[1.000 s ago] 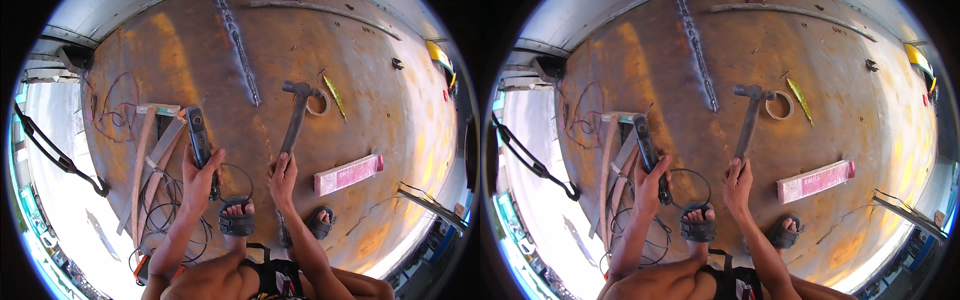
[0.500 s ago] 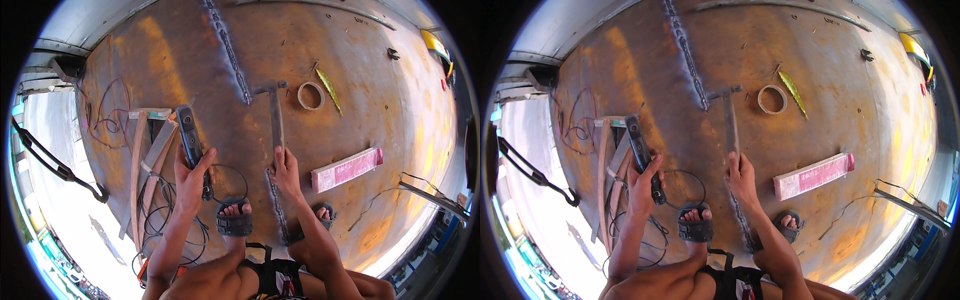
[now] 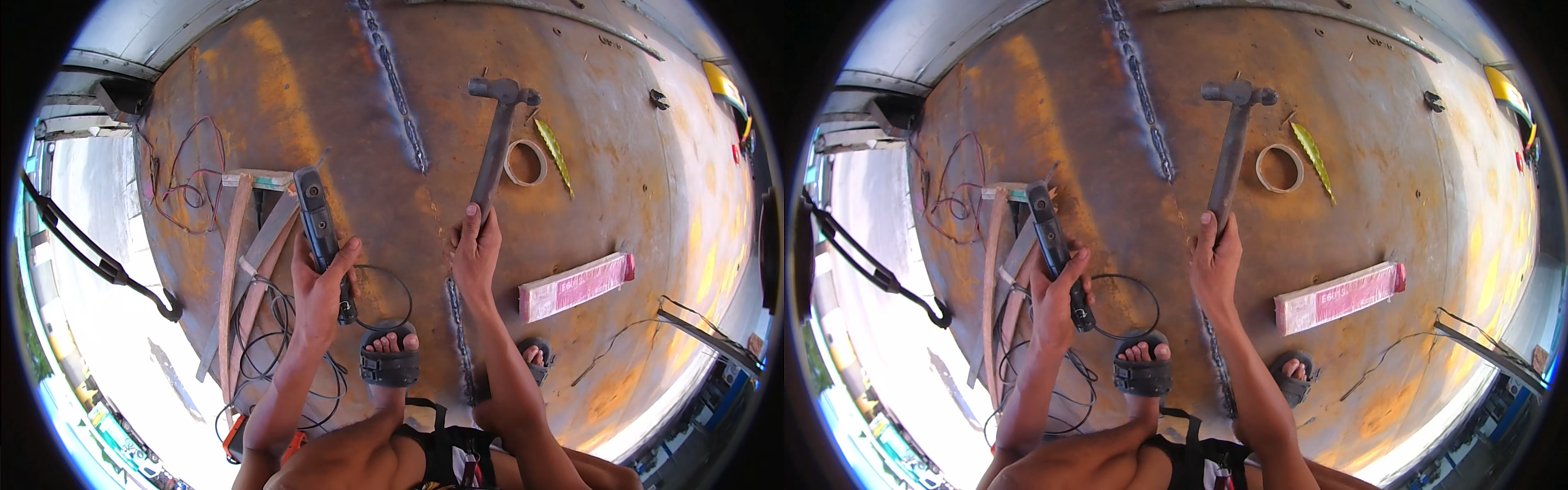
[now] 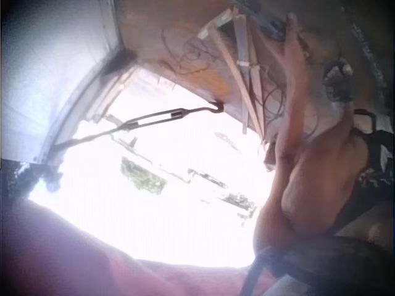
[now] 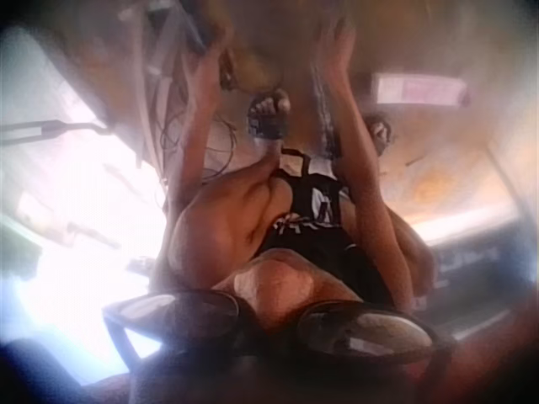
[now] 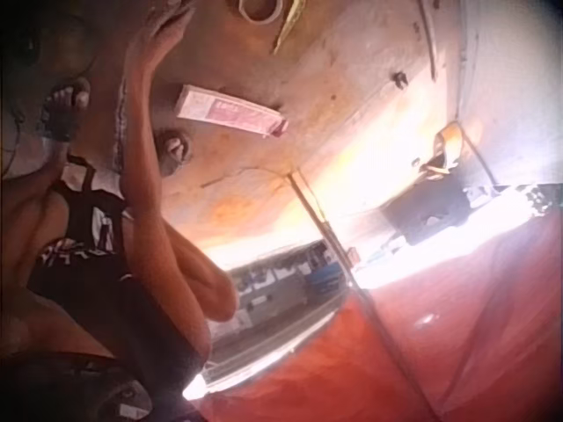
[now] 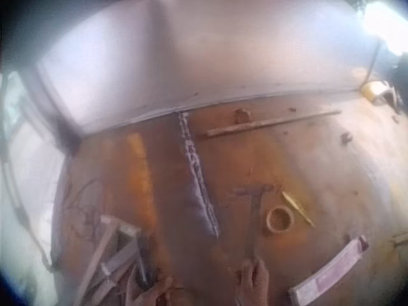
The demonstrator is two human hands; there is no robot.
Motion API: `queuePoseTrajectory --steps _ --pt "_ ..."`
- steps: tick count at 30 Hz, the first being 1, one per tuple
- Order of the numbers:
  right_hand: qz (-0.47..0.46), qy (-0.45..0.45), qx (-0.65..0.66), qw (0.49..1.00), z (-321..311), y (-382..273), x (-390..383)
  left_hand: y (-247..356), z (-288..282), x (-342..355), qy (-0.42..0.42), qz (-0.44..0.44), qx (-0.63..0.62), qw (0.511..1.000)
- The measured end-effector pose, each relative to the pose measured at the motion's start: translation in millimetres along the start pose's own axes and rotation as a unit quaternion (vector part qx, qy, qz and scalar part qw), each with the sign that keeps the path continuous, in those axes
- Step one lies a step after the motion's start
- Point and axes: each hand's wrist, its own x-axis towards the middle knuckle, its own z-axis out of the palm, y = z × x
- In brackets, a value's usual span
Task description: The person welds a metal sheet using a welding torch, creating sparks and molten metal. They then use a hammer to chip away slag from the weld seam. The person repeats the welding and chipping process multiple times.
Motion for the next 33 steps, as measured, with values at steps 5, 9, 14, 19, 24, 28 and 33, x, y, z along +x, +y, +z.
queuePoseTrajectory --steps 5,9,14,19,24,28,33 --pt "0.039 -0.054 -0.209 0.976 5.9 -3.2 50.7 -0.4 4.4 4.2 -0.006 -0.003 0.001 1.0" --pt "0.051 -0.02 -0.089 0.995 10.4 6.1 43.1 1.9 7.9 3.9 -0.003 0.004 0.003 1.0" --pt "0.033 -0.081 -0.241 0.967 -3.6 1.1 52.0 0.5 4.9 6.1 0.002 -0.016 -0.001 1.0" --pt "0.005 -0.07 -0.278 0.958 -3.9 18.1 52.7 -3.5 7.2 8.3 -0.007 -0.007 -0.002 1.0" --pt "0.027 -0.031 -0.145 0.989 2.8 9.8 46.1 -3.5 7.7 4.0 0.005 -0.011 -0.004 1.0" --pt "0.067 -0.108 -0.245 0.961 5.5 0.4 60.4 -8.4 7.7 6.2 -0.006 -0.009 -0.01 1.0" --pt "-0.042 -0.001 -0.244 0.969 19.2 4.4 33.6 -5.7 12.8 3.7 -0.009 -0.001 -0.007 1.0"
